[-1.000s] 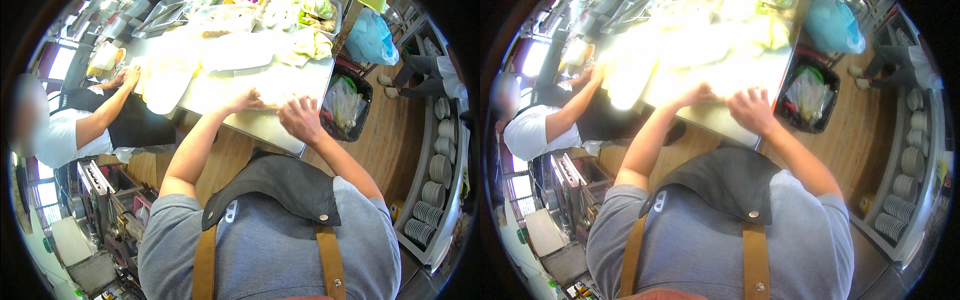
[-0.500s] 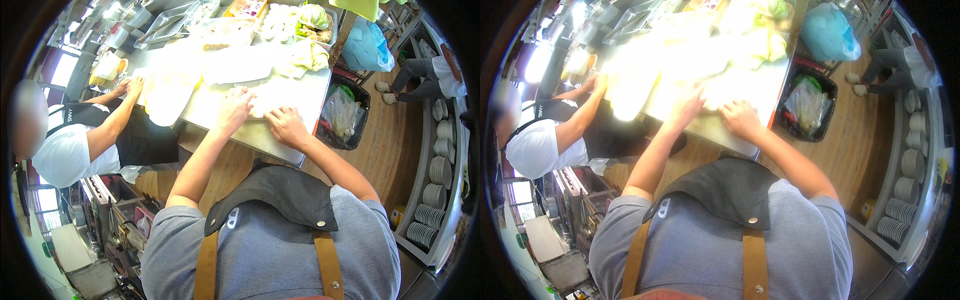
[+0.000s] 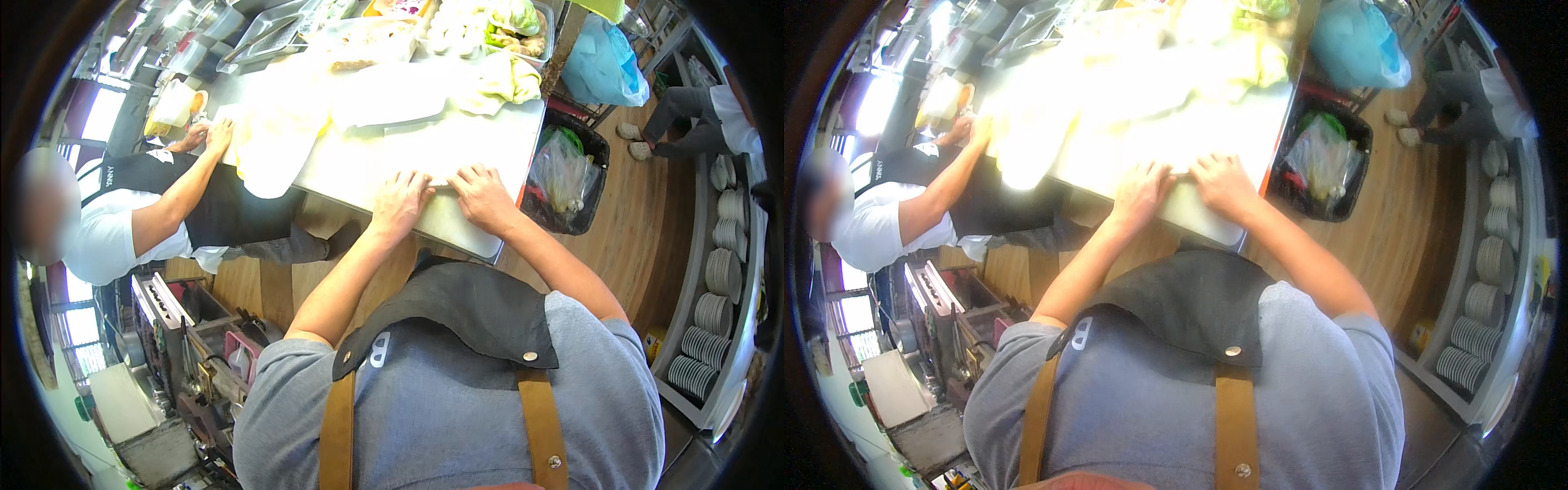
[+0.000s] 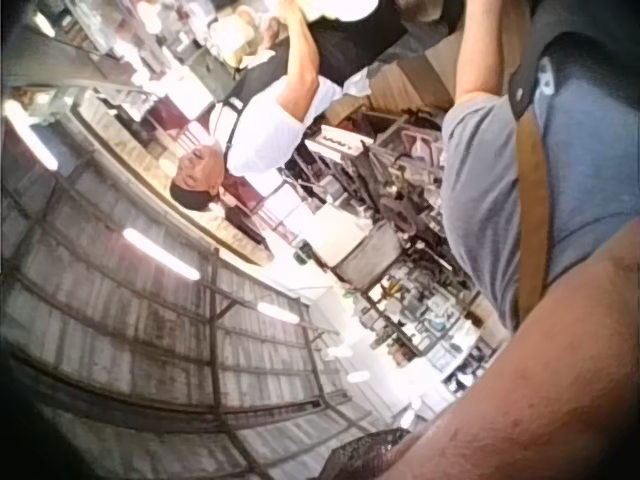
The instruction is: The person repeatedly scoops a meat filling onto thin square wrappers, rolls them into cylindrical spring rolls, and places the finished rolls on a tray. The process is continuous and repetitive throughout the clip.
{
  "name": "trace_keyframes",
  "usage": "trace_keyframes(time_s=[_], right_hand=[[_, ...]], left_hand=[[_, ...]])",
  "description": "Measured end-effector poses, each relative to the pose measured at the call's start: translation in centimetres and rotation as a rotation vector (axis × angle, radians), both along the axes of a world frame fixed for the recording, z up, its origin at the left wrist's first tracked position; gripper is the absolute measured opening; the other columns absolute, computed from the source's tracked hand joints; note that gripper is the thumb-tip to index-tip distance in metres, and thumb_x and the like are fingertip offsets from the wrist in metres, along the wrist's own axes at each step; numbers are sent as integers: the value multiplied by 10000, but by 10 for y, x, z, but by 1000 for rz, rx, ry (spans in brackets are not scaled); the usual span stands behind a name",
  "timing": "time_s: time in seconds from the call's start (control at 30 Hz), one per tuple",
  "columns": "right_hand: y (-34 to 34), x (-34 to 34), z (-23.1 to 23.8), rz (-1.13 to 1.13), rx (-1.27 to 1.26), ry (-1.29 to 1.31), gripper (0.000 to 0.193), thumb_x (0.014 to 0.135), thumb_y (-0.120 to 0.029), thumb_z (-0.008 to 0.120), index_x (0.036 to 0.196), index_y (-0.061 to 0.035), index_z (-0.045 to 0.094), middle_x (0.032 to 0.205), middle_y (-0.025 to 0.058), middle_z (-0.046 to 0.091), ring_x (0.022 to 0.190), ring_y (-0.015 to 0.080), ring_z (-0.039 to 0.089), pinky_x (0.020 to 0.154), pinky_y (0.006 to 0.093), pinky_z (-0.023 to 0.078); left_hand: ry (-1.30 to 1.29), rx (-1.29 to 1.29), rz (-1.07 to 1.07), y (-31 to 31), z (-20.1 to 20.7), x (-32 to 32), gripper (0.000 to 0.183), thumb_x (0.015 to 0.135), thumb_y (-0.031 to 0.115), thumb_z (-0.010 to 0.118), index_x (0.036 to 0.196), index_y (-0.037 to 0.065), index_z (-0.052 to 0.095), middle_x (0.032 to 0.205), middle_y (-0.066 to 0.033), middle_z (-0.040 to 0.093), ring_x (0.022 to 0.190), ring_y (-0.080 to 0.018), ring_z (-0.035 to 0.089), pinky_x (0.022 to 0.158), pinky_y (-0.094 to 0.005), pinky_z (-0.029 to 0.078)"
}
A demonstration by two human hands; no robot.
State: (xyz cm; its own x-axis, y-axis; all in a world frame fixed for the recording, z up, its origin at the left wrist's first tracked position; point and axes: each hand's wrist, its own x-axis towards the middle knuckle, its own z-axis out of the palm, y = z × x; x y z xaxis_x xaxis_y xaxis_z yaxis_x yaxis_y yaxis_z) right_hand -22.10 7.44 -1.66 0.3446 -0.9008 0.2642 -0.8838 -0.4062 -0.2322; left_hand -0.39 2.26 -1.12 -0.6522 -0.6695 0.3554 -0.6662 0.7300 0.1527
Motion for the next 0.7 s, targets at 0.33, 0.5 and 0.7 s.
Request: trace_keyframes(time_s=[0.33,0.5,0.7], right_hand=[[3,-8,3,6,39,-210,328,854,-102,595,1174,-55,650,1121,109,621,1115,305,565,929,430,455],[2,-9,-1,6,-10,-160,274,859,-104,586,1116,-27,643,1047,136,607,1053,311,575,894,426,470],[12,-11,1,20,-89,-21,263,870,-112,553,1100,-23,643,1016,123,598,1012,294,576,869,406,471]], left_hand=[[14,267,-2,-5,17,-1,301,948,352,697,1150,129,680,1103,-70,631,1085,-267,598,921,-435,471],[42,291,-95,-4,5,-27,262,960,318,692,1132,120,687,1103,-81,641,1071,-281,618,916,-443,486],[10,283,-127,-14,14,6,220,971,270,679,1101,93,689,1066,-98,654,999,-301,639,864,-418,516]])
